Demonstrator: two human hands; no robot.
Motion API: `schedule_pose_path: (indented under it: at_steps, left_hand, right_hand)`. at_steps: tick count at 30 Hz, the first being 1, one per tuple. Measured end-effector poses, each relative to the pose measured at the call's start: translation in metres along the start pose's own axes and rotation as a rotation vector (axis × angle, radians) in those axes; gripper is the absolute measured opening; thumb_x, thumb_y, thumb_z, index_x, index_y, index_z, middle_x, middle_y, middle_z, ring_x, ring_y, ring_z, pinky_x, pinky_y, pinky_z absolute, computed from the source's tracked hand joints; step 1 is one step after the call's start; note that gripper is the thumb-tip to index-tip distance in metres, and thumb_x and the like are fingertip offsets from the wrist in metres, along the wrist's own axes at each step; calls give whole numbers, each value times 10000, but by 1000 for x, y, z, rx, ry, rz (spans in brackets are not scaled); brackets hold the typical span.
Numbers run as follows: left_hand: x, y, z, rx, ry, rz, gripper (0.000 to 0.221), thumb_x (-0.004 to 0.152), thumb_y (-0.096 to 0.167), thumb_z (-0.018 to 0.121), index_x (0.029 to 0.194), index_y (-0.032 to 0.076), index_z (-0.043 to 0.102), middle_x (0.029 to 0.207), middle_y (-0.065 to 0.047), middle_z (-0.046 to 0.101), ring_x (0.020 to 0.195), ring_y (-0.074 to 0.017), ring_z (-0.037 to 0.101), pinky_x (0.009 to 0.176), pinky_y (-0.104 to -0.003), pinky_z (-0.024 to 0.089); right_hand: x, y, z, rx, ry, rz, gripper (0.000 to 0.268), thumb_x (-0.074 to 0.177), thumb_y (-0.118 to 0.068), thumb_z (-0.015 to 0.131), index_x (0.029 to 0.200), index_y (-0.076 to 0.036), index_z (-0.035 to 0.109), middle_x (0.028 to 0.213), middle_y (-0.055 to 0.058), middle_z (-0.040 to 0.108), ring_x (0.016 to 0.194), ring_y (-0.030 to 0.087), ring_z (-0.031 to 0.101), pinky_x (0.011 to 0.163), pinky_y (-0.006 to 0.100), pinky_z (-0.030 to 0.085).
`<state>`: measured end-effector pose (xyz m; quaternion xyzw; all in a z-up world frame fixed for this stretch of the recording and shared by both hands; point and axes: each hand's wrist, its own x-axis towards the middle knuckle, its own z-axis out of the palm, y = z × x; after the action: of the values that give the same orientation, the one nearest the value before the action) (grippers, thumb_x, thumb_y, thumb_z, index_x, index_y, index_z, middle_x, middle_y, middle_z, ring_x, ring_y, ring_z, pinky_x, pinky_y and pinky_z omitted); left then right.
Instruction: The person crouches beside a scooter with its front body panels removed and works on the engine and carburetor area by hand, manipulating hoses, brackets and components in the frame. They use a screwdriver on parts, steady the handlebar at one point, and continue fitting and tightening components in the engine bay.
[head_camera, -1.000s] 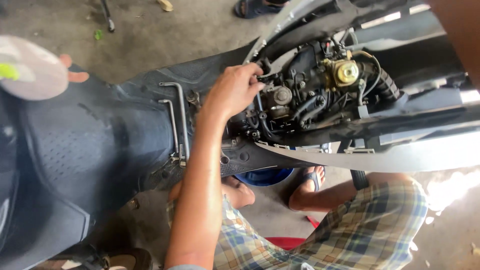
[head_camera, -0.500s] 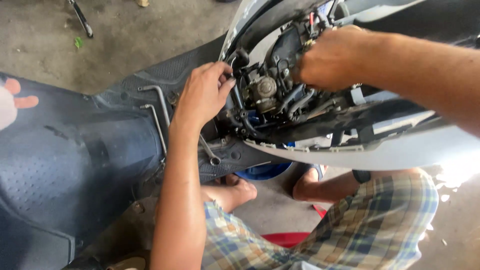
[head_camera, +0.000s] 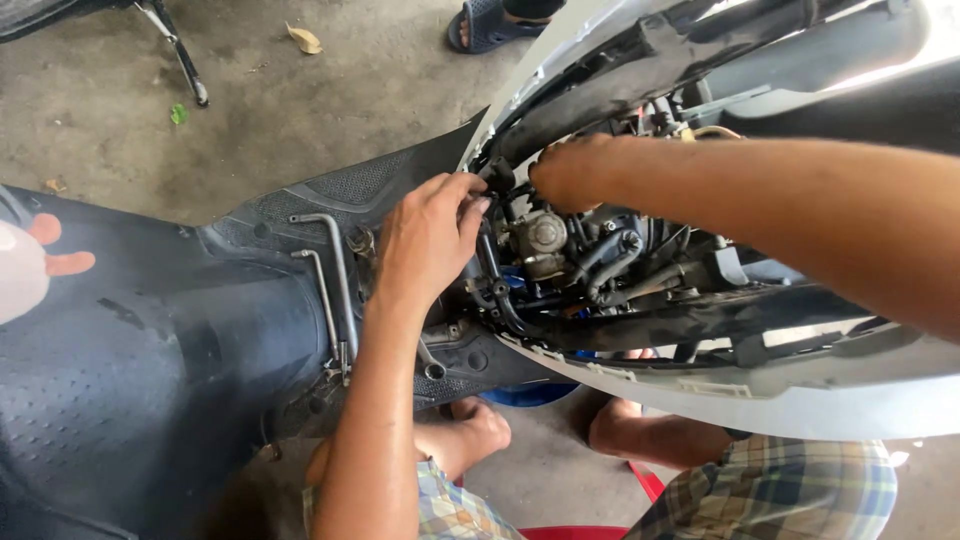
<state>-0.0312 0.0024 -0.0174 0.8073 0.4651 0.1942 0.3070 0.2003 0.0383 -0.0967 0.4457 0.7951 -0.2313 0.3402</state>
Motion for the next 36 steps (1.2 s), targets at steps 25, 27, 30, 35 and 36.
schedule_pose_path:
  at_steps: [25,27,30,35,36]
  left_hand:
    - [11,-16,2,6,47,25,145,940,162,704,1058,79,714,963,-106,744,873,-333,717,740,-454,547]
    - [10,-14,0,-13,33,-5,149,939,169,700,1061,83,716,956,-105,742,865,-328,720,734,-451,548]
    - [9,-15,0,-12,39,16,146,943,170,697,1061,87,718,963,-101,743,868,-323,724,743,-447,551]
    - [12,-12,0,3,25,8,144,940,177,702,1051,87,721,966,-99,746,866,-328,721,739,-453,549]
    - [12,-12,-1,21,19,-3,139,940,182,706,1043,90,726,961,-101,745,867,-334,719,736,-459,546]
  right_hand:
    - [38,6,44,492,447,90,506,795,-429,801,1130,-56,733,1139,217,697,1130,388,632,965,461,499]
    - [41,4,45,472,448,114,508,828,-459,804,1082,-24,738,1112,230,701,1115,391,643,961,464,504]
    - [46,12,52,473,441,40,482,850,-457,788,1066,-28,746,1083,218,719,1089,385,665,963,457,516]
    - [54,13,62,387,477,63,511,845,-489,782,1047,-21,746,1084,229,712,1086,389,661,951,466,513]
    - [56,12,62,401,512,77,528,822,-488,790,1048,-13,742,1080,232,711,1084,386,663,944,466,516]
